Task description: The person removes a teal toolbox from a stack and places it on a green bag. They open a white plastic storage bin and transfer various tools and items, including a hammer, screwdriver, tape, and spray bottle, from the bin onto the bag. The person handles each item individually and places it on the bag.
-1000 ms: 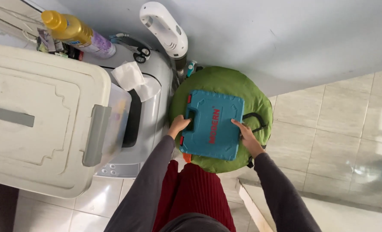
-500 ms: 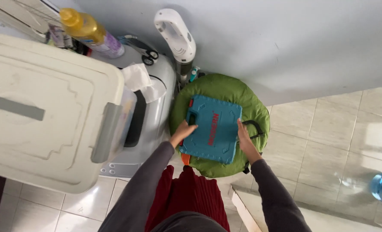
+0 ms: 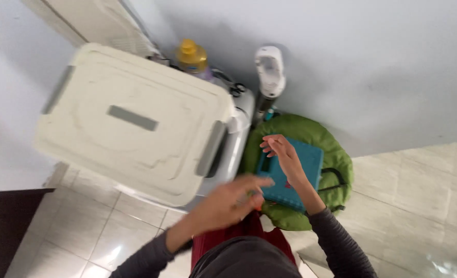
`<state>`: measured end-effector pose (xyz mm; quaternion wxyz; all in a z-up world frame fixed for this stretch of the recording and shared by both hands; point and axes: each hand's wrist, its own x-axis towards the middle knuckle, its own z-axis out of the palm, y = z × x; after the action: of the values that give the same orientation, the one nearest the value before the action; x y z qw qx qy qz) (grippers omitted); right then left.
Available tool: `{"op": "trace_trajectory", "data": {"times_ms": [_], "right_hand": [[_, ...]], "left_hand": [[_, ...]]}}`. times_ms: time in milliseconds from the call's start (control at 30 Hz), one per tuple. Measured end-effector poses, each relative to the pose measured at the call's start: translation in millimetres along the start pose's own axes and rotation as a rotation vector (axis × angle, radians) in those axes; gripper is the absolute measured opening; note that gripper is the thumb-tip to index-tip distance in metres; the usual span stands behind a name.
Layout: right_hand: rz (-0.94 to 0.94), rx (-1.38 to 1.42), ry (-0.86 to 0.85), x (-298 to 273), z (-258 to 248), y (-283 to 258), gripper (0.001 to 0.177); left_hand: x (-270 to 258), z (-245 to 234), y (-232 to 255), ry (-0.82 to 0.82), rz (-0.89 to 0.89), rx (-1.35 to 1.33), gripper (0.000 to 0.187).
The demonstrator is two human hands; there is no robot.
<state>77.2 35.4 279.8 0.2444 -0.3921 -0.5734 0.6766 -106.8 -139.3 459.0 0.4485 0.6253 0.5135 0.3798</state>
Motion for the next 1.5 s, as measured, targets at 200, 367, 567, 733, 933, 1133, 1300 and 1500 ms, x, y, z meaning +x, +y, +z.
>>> {"op": "trace_trajectory", "data": {"times_ms": [200, 367, 567, 733, 933, 1133, 1300, 1500], "right_hand": [[-0.038, -0.692, -0.150, -18, 93, -80, 0.043], [-0.101, -0.882, -0.100, -11, 134, -81, 0.045], [0.057, -0.614, 0.014, 5, 153, -66, 0.075], [0.050, -0.570, 0.051, 4, 162, -77, 0.069], [-0.006, -0.638, 0.079, 7, 164, -71, 0.071], [-0.666, -1.260, 0.080, 13, 153, -41, 0.024], [-0.096, -0.735, 0.075, 14, 167, -78, 0.068], [-0.076, -0.572, 0.060, 7, 165, -63, 0.078]], "left_hand": [[-41, -82, -44, 0.467, 0.131, 0.601, 0.062], [-59, -94, -83, 0.402, 0.054, 0.706, 0.063], [-45, -81, -110, 0.264, 0.086, 0.772, 0.053], [-38, -78, -115, 0.189, 0.019, 0.730, 0.056], [-38, -78, -113, 0.168, -0.001, 0.748, 0.056], [-38, -74, -105, 0.140, -0.069, 0.760, 0.054], [-37, -66, -102, 0.159, -0.131, 0.805, 0.054], [-34, -60, -105, 0.147, -0.197, 0.789, 0.055]]}}
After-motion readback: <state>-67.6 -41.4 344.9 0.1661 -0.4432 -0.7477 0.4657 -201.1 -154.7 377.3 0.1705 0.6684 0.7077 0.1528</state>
